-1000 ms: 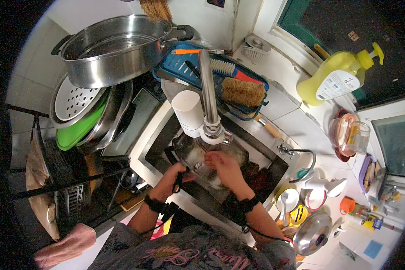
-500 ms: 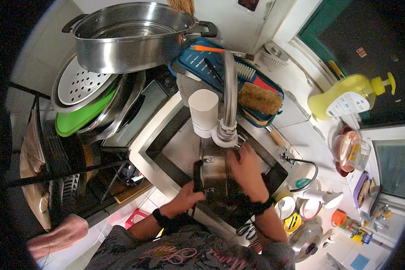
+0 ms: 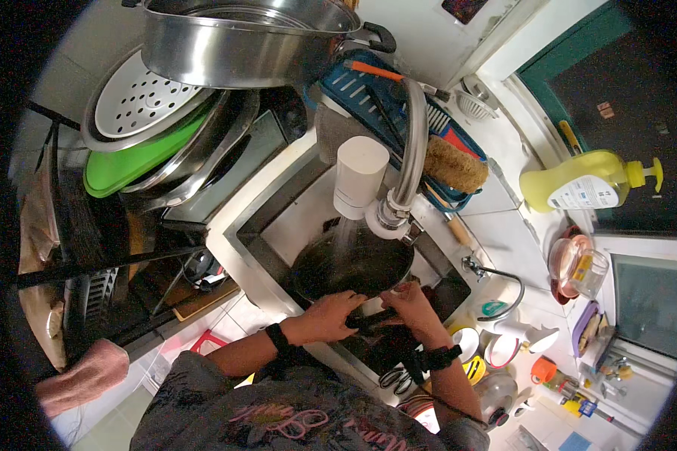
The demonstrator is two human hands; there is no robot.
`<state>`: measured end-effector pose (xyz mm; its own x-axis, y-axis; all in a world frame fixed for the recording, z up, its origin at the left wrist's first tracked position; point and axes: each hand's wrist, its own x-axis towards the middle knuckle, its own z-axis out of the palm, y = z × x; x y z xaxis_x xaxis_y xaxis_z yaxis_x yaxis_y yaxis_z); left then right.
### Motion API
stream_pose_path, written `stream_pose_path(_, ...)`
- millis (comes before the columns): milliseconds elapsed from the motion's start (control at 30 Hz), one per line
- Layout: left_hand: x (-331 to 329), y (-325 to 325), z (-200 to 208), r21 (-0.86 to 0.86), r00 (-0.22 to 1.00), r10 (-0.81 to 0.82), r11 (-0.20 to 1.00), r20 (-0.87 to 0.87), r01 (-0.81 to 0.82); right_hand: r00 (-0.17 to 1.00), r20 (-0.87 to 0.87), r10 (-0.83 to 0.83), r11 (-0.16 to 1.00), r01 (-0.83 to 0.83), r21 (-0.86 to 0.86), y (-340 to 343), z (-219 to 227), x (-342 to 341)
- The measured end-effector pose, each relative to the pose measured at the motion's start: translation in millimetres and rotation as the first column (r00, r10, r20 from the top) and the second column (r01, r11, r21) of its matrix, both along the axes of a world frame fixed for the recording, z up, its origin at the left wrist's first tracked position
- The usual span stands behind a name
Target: Tightening a screw on a pot handle using a screwdriver in a kitchen sink.
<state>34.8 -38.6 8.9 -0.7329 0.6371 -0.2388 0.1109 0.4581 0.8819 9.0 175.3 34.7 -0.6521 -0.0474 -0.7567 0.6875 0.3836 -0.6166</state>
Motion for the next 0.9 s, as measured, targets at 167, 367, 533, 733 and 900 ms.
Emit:
stream_pose_path(167,0.8,-3.2,-21.3,-0.016,0.996,-0.040,0.999,-0.085,0.039,0.830,0.315,-0.460,0.784,0.546,-0.294,-8.2,-13.1,31.3)
stream_pose_path(367,-6.8,-19.9,1.5,0.021,0.976,-0.011,1.000,-0.219,0.016,0.750,0.224,-0.622,0.614,0.645,-0.454,-1.7,-45.2,53.5)
stream_pose_path(533,-2.7,-59.0,-26.5,0.132,0.598,0.494,0.691,0.631,-0.711,0.689,0.206,-0.695,0.542,0.690,-0.479,-7.6,-41.7,72.9)
stream_pose_path(733,-18.1,-35.1,-3.2,0.140,0.409,0.518,0.480,0.751,-0.866,0.679,0.066,-0.732,0.618,0.701,-0.356,-13.4,-44.6,96.1)
stream_pose_path(900,-45.2,-5.8,-34.8,0.125,0.362,0.476,0.459,0.802,-0.880,0.714,0.081,-0.695,0.667,0.683,-0.296,-0.3,-59.0,126.3)
